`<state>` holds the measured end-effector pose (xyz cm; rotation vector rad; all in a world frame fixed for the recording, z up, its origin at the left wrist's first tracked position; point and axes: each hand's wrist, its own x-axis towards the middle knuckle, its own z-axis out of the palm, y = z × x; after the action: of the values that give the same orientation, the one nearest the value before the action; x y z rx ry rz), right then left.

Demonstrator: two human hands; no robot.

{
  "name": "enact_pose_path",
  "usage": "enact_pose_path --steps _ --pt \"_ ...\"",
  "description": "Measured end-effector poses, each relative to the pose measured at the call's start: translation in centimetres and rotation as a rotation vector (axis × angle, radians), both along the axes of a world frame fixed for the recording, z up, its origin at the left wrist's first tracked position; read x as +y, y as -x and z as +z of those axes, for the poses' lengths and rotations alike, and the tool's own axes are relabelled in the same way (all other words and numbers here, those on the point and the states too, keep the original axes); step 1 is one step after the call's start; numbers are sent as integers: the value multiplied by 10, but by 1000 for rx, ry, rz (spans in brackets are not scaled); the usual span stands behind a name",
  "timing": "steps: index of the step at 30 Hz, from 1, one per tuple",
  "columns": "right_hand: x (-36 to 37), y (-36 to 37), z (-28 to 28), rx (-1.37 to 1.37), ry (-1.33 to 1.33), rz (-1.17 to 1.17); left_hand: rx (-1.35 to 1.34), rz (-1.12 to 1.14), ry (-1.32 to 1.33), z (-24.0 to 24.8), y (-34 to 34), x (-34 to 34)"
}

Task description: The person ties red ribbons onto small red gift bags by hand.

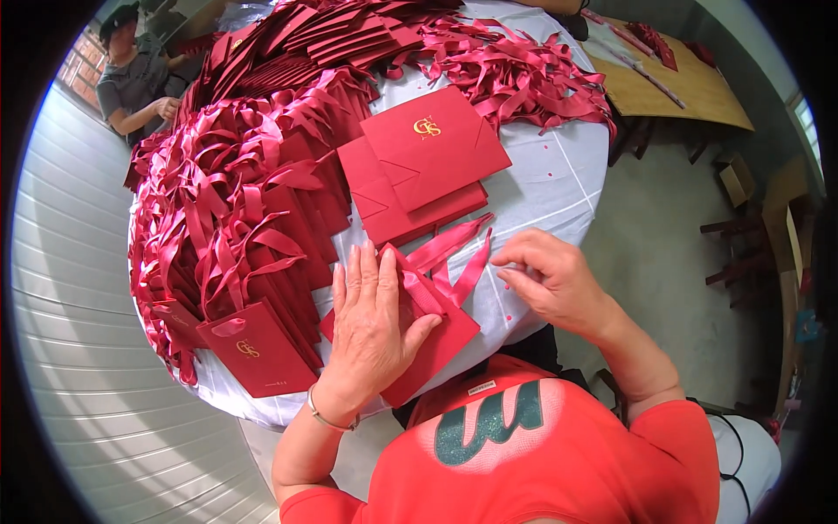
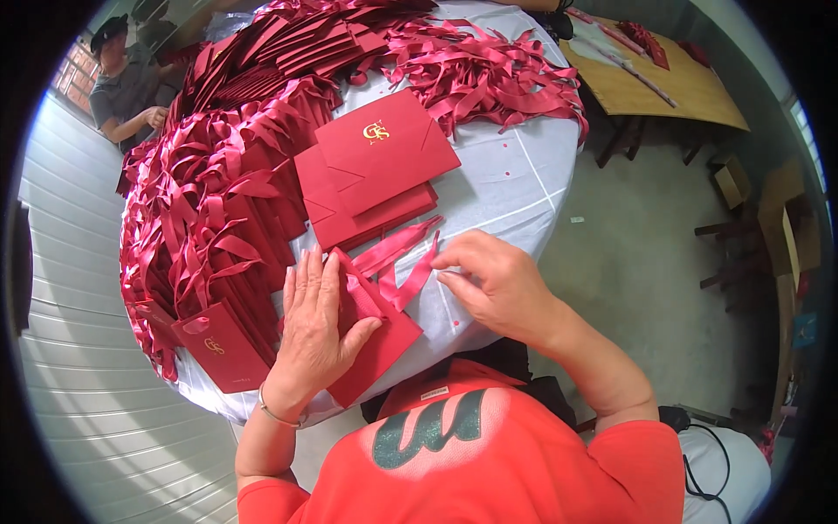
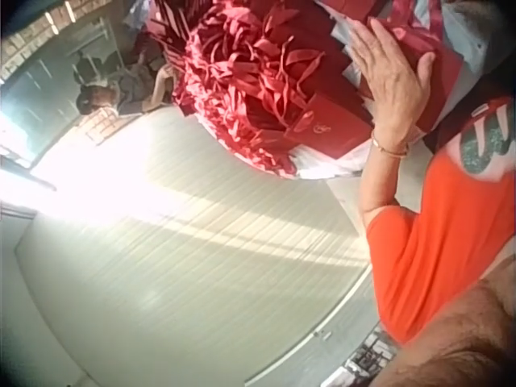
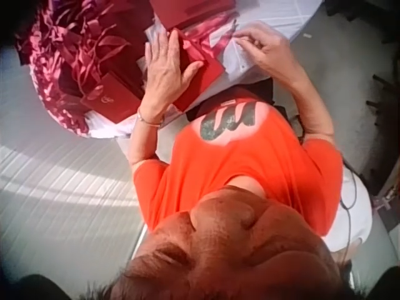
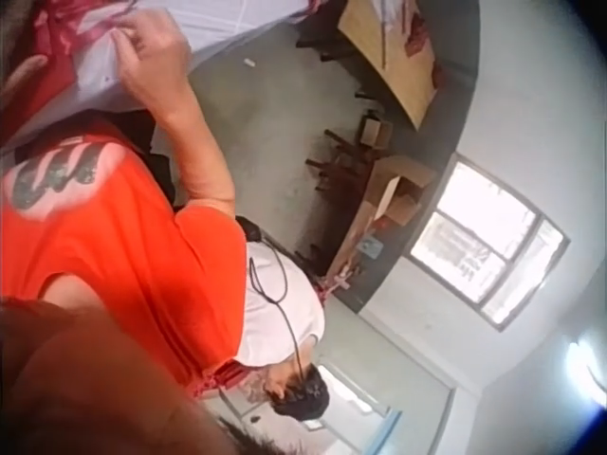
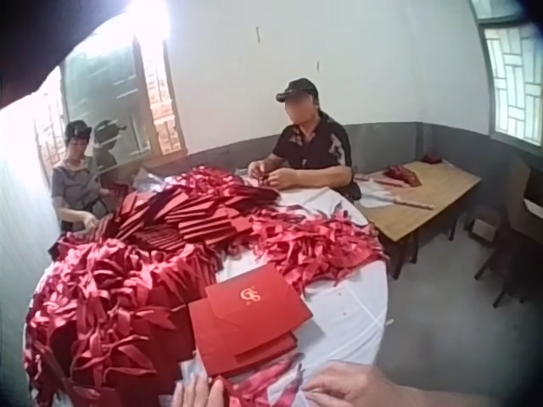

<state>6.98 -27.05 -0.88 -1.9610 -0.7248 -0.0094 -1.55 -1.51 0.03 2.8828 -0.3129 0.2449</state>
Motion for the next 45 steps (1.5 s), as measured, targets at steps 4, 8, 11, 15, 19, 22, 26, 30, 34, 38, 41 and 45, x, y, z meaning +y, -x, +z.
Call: enact_pose_path --steps 4,8,11,15,19,22,26,30,34,38,41,45 --pt "22 -25 -7 -406 45 125 63 -35 97 0 -4 5" --pt "46 -41 -9 -496 154 239 107 -50 109 -1 -1 5" --pt "58 -50 -13 -627 340 223 124 -78 148 -5 3 4" --pt "57 -55 -7 -653 383 257 133 -122 168 -6 7 7" --pt "50 -60 -8 -577 290 330 101 -123 196 -11 9 9" --pt "44 -62 -9 -446 231 357 71 -133 217 -12 9 9" --pt "39 -61 15 327 82 308 64 -131 234 -14 10 11" --pt "23 -75 5 629 -110 230 52 -127 236 -15 10 10" --pt "12 -69 0 620 -97 152 53 -115 228 -15 10 10" --pt "5 -58 -4 520 -46 35 40 -117 235 -16 10 10" --pt "5 -47 1 331 8 -60 -48 -104 121 -3 14 6" --pt "-1 -36 3 -148 51 -133 17 -207 59 15 23 -2"
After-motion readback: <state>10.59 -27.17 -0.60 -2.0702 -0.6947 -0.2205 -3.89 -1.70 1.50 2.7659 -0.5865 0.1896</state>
